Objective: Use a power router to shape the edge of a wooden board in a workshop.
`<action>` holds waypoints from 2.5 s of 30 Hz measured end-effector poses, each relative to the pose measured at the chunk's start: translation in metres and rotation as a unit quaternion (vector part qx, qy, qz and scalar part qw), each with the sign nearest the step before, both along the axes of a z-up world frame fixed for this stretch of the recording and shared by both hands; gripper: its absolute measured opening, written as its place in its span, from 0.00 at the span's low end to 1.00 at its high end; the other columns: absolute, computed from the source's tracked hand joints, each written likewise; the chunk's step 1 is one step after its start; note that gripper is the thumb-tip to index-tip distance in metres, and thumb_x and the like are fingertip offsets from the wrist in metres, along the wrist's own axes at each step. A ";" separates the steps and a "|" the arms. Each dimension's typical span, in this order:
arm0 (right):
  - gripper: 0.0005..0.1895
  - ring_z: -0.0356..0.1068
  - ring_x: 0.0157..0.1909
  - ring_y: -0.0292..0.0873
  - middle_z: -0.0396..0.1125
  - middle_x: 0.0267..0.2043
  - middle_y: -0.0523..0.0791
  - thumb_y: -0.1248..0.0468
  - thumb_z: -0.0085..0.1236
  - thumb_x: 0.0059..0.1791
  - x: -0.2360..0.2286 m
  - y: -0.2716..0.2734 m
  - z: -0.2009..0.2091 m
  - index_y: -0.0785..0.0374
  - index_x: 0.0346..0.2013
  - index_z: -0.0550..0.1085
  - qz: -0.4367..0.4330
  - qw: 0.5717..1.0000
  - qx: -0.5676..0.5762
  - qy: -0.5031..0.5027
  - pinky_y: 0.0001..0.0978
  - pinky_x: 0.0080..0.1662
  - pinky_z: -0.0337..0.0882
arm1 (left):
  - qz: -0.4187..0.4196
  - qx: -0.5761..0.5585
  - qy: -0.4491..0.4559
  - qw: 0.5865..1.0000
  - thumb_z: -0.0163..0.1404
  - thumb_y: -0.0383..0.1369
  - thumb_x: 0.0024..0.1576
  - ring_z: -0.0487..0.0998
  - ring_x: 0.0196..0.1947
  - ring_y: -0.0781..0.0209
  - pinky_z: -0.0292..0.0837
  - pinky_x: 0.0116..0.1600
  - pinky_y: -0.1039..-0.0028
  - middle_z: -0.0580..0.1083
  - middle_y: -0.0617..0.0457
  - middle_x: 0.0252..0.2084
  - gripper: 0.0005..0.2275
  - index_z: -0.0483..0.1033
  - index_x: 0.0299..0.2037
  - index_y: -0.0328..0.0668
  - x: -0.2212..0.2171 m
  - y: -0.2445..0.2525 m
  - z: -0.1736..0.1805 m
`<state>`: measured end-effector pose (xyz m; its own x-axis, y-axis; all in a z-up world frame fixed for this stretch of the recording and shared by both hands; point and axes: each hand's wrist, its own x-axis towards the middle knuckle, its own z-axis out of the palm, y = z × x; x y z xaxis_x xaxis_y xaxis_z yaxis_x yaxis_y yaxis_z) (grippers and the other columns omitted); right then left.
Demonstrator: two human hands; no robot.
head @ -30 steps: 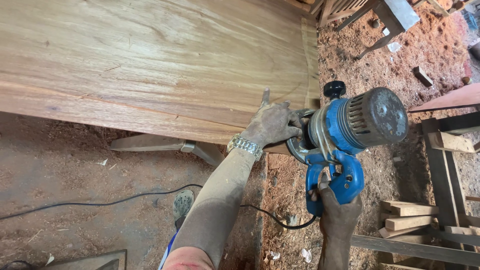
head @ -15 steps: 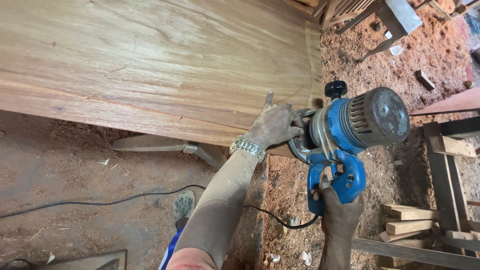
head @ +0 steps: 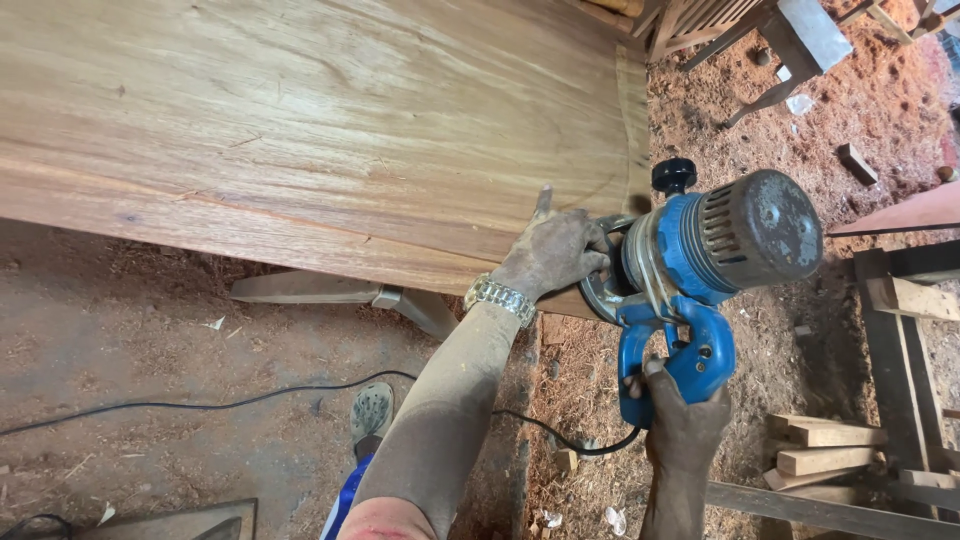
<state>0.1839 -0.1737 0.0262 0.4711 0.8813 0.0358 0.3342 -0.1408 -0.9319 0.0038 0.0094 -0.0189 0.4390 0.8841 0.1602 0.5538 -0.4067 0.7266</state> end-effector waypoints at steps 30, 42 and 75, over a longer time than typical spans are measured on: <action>0.21 0.79 0.39 0.37 0.75 0.48 0.45 0.68 0.46 0.52 0.216 -0.096 0.033 0.65 0.60 0.71 -0.134 0.901 0.113 0.397 0.30 0.40 0.81 | 0.119 0.160 -0.100 0.975 0.43 0.22 0.57 0.77 0.49 0.55 0.72 0.63 0.62 0.78 0.48 0.46 0.13 0.78 0.47 0.43 0.009 0.004 -0.022; 0.20 0.77 0.28 0.40 0.74 0.36 0.50 0.65 0.63 0.47 0.125 -0.066 0.012 0.71 0.50 0.70 -0.102 0.990 0.060 -0.077 0.29 0.30 0.76 | 0.122 0.074 -0.114 0.983 0.46 0.22 0.50 0.80 0.48 0.50 0.71 0.61 0.60 0.80 0.47 0.45 0.14 0.78 0.44 0.41 0.011 0.005 0.018; 0.18 0.74 0.30 0.38 0.74 0.32 0.47 0.71 0.62 0.44 -0.033 -0.037 -0.013 0.69 0.49 0.74 -0.121 0.992 0.019 0.000 0.32 0.31 0.74 | -0.087 0.049 0.028 0.995 0.56 0.52 0.53 0.63 0.69 0.50 0.37 0.72 0.41 0.74 0.56 0.61 0.17 0.81 0.50 0.64 -0.015 -0.004 0.028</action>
<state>0.1511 -0.2111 0.0136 0.6691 0.7402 0.0663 0.2950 -0.1827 -0.9379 -0.0113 0.0055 0.0089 0.5945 0.7754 0.2128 0.5078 -0.5672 0.6484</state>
